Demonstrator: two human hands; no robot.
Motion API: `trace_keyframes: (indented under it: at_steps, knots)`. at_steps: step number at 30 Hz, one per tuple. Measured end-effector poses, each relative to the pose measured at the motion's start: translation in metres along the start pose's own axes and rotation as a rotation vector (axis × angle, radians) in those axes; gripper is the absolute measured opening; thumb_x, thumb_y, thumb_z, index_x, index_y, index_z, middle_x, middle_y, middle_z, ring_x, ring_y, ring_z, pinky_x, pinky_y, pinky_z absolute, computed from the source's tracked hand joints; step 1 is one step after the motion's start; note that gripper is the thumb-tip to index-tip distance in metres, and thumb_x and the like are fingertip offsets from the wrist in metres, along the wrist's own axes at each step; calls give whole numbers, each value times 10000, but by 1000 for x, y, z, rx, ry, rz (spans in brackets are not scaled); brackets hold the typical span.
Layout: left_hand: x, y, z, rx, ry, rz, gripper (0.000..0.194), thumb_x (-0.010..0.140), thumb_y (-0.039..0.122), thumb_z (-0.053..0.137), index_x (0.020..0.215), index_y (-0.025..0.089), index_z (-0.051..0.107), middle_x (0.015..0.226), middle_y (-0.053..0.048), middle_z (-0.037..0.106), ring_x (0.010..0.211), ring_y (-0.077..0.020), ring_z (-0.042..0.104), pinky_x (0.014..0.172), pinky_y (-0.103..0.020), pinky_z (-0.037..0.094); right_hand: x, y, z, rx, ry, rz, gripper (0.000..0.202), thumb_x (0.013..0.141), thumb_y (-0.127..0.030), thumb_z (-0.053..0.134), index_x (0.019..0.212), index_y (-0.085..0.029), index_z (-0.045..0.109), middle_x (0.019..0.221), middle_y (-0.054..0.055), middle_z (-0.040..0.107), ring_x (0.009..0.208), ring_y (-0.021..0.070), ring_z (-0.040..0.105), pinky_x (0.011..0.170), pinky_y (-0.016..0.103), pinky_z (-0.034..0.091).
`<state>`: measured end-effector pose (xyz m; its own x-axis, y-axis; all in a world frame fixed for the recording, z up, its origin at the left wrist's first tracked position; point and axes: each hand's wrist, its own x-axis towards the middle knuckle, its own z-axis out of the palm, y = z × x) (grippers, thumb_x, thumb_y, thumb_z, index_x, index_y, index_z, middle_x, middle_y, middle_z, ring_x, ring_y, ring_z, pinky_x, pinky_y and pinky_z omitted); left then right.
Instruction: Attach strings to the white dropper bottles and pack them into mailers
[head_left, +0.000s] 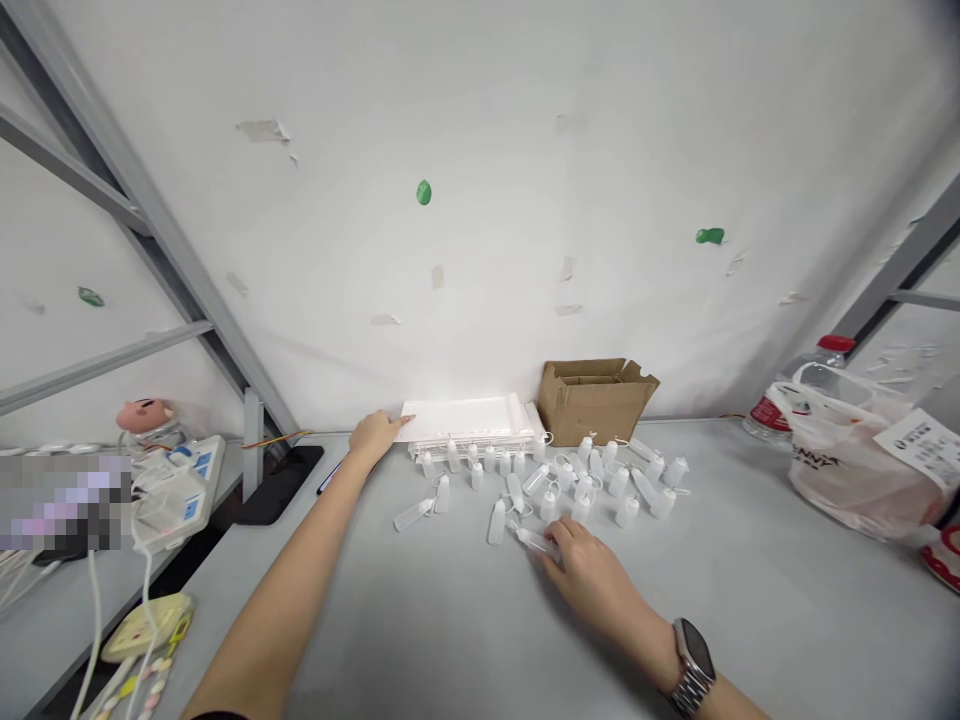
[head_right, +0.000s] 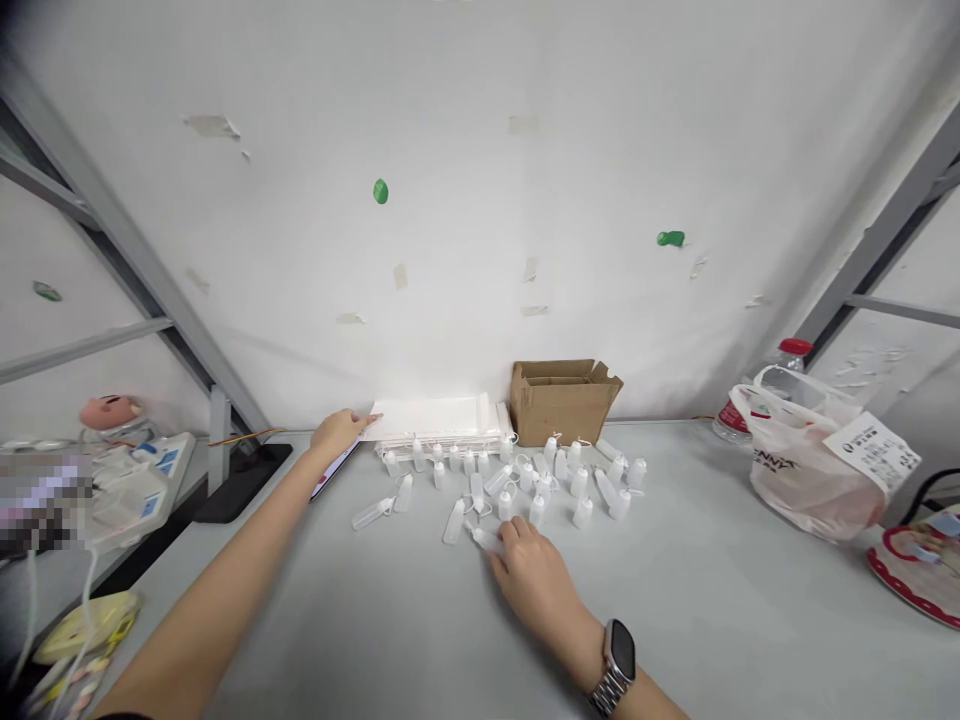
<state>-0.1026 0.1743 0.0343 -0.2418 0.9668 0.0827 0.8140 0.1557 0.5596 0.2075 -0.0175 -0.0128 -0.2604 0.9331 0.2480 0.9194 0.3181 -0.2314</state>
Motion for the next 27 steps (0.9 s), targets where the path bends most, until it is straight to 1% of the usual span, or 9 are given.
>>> trace_keyframes:
  at_steps: [4,7,11,14,18,20,22,25,27]
  knots:
    - [-3,-5,10,-192,-50,-30,418,505,565,696,499,164,577,473,-46,594,592,-235,595,553,-282,390,2,-10,-2,147,-21,33,189,829,-131,455,977,-143,572,857,114,658,759,246,637,607,314,469]
    - [-7,1,9,-361,5,-15,438,482,571,697,538,151,584,488,-23,587,520,-173,545,509,-260,382,3,-12,-2,281,1,78,303,852,-133,376,1104,-149,545,924,118,628,798,230,622,656,317,481]
    - [-23,11,-18,-526,164,26,447,496,553,701,658,148,605,590,-23,616,550,-144,527,506,-235,378,2,-10,-8,567,43,146,256,889,-294,364,999,-196,573,853,74,592,750,203,592,704,345,493]
    - [-58,12,-47,-610,274,48,435,578,561,654,756,166,611,655,-6,624,551,-123,521,502,-218,378,1,-12,-19,914,38,226,314,876,-445,393,1004,-214,563,936,77,586,792,197,585,721,355,517]
    - [-132,8,-66,-750,294,25,371,579,492,705,754,176,618,624,22,612,470,-89,483,495,-209,385,1,-22,-26,1362,58,283,318,829,-511,485,1001,-264,587,1291,50,431,1130,236,468,831,364,522]
    - [-169,4,-60,-780,211,-13,334,560,465,729,673,172,616,573,29,600,437,-77,453,495,-206,391,2,-27,-24,1514,70,283,289,821,-501,516,989,-281,595,1209,34,498,1114,232,484,871,390,504]
    - [-199,-4,-48,-797,20,-69,321,560,460,730,643,167,627,599,11,632,425,-78,445,479,-213,396,4,-27,-20,1597,104,273,274,820,-493,527,985,-287,601,1109,28,560,1039,222,528,878,410,493]
    - [-225,-22,-30,-811,-422,-116,313,532,427,763,662,157,671,652,-35,680,543,-149,559,494,-232,425,9,-21,-19,1554,182,296,286,831,-493,509,987,-274,607,1061,38,595,963,210,545,847,395,485]
    - [-231,-34,-27,-813,-725,-71,323,570,410,755,767,160,704,728,-57,709,694,-200,623,615,-265,464,14,-14,-23,1420,181,297,308,823,-497,516,985,-252,609,990,47,614,902,203,549,829,374,467]
